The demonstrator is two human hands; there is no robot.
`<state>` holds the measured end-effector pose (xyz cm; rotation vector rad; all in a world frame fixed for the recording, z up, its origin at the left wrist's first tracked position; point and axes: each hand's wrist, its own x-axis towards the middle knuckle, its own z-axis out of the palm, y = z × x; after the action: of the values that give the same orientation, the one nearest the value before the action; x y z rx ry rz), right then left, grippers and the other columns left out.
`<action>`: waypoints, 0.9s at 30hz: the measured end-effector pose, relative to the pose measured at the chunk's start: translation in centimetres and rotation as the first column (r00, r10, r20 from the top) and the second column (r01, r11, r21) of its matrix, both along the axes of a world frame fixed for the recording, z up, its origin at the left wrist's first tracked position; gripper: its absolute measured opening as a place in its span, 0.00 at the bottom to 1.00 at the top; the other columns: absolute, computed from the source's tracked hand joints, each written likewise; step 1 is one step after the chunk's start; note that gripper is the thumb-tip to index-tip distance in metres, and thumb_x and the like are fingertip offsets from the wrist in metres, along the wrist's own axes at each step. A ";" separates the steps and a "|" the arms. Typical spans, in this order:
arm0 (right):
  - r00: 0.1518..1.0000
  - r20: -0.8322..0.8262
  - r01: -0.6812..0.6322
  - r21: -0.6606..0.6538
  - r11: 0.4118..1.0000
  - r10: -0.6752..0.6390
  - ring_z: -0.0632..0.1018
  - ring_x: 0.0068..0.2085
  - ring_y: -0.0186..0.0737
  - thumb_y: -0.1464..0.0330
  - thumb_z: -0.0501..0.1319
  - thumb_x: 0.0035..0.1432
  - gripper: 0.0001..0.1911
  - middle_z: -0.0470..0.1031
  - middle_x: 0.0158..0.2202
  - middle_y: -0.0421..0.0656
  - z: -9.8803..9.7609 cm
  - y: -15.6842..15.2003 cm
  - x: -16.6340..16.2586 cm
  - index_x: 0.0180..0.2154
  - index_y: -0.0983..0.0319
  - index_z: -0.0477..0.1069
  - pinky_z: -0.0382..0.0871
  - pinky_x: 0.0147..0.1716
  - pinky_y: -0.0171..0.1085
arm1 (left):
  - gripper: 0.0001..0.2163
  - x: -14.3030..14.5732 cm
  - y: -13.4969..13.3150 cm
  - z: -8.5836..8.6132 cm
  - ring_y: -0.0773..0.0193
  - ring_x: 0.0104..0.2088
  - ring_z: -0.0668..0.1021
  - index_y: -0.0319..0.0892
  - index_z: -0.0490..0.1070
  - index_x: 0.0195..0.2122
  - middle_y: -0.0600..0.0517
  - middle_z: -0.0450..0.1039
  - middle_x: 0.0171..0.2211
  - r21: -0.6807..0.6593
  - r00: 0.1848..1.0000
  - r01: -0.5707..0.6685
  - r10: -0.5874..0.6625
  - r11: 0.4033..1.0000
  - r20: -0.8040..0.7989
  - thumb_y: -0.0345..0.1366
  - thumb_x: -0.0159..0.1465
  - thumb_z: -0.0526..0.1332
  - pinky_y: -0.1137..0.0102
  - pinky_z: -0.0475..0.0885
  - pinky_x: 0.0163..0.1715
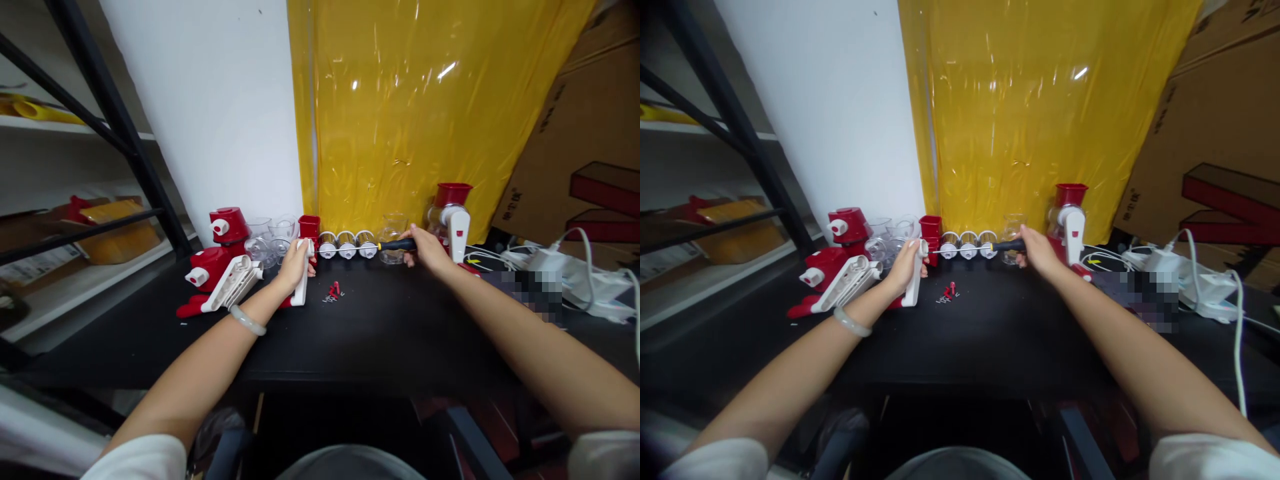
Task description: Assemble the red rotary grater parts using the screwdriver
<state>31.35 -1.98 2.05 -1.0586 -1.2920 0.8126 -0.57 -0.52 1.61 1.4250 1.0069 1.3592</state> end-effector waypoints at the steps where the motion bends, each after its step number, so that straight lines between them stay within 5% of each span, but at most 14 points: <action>1: 0.997 0.078 0.023 0.014 1.000 -0.024 0.65 0.14 0.33 0.43 0.61 0.52 0.25 0.65 0.14 0.36 0.2 0.0 0.1 0.30 0.60 0.67 0.58 0.13 0.33 | 0.14 0.0 0.1 0.1 0.70 0.14 0.71 0.44 0.61 0.40 0.58 0.68 0.22 -0.008 1.000 -0.011 0.010 1.000 -0.010 0.51 0.66 0.55 0.75 0.68 0.14; 4: 0.997 0.075 0.003 0.040 0.999 -0.006 0.66 0.15 0.30 0.47 0.67 0.49 0.23 0.66 0.15 0.36 0.3 0.0 0.3 0.28 0.60 0.67 0.59 0.14 0.30 | 0.13 0.3 0.5 0.8 0.71 0.14 0.71 0.44 0.60 0.40 0.58 0.69 0.23 -0.019 0.999 -0.041 0.040 0.999 -0.016 0.49 0.68 0.52 0.76 0.69 0.15; 9: 0.942 -0.334 -0.047 -0.038 0.998 0.032 0.73 0.22 0.30 0.64 0.72 0.45 0.16 0.74 0.26 0.37 -0.4 0.2 -0.4 0.34 0.59 0.68 0.67 0.21 0.30 | 0.12 1.7 1.4 1.7 0.70 0.14 0.72 0.43 0.61 0.41 0.57 0.68 0.22 -0.059 0.985 -0.089 0.079 0.994 -0.154 0.47 0.68 0.52 0.76 0.69 0.15; 12: 0.892 -0.451 -0.046 -0.024 0.999 0.030 0.74 0.23 0.32 0.65 0.69 0.49 0.13 0.73 0.25 0.37 -1.6 0.4 -0.8 0.33 0.58 0.65 0.70 0.23 0.32 | 0.13 2.3 1.5 1.1 0.70 0.15 0.72 0.43 0.62 0.42 0.56 0.69 0.23 -0.066 0.975 -0.129 0.115 0.989 -0.192 0.48 0.68 0.52 0.76 0.69 0.15; 15: 0.900 -0.435 -0.024 -0.082 0.996 -0.014 0.73 0.20 0.34 0.52 0.61 0.57 0.16 0.71 0.22 0.38 -3.2 0.6 -0.9 0.32 0.58 0.64 0.67 0.19 0.33 | 0.13 2.3 1.1 0.2 0.70 0.14 0.72 0.44 0.62 0.42 0.56 0.68 0.23 -0.062 0.970 -0.153 0.137 0.986 -0.202 0.48 0.68 0.52 0.76 0.69 0.15; 18: 0.966 -0.238 0.082 -0.098 0.992 -0.103 0.64 0.14 0.31 0.47 0.60 0.56 0.21 0.63 0.15 0.36 -4.6 0.7 -0.8 0.30 0.59 0.64 0.55 0.12 0.31 | 0.13 2.0 0.4 -0.2 0.69 0.14 0.72 0.44 0.63 0.42 0.56 0.68 0.23 -0.077 0.966 -0.163 0.144 0.984 -0.215 0.48 0.68 0.53 0.75 0.69 0.14; 21: 0.963 -0.253 0.071 -0.086 0.994 -0.090 0.63 0.15 0.29 0.52 0.65 0.51 0.18 0.63 0.15 0.35 -5.0 0.6 -0.6 0.29 0.59 0.64 0.54 0.13 0.29 | 0.13 1.6 -0.2 0.0 0.69 0.14 0.72 0.44 0.63 0.42 0.56 0.68 0.23 -0.096 0.972 -0.156 0.136 0.983 -0.190 0.48 0.68 0.52 0.75 0.69 0.15; 27: 0.882 -0.460 -0.150 -0.077 0.986 0.099 0.73 0.23 0.33 0.66 0.63 0.46 0.09 0.73 0.26 0.37 -4.7 0.3 -0.5 0.33 0.58 0.68 0.69 0.25 0.34 | 0.13 1.3 0.0 0.0 0.70 0.14 0.72 0.44 0.62 0.41 0.57 0.68 0.23 -0.074 0.967 -0.151 0.132 0.986 -0.216 0.48 0.67 0.53 0.76 0.69 0.15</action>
<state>30.81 -1.72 -2.66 -0.8077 -0.9257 1.1649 0.72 -0.54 1.56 1.4746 1.3141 1.2640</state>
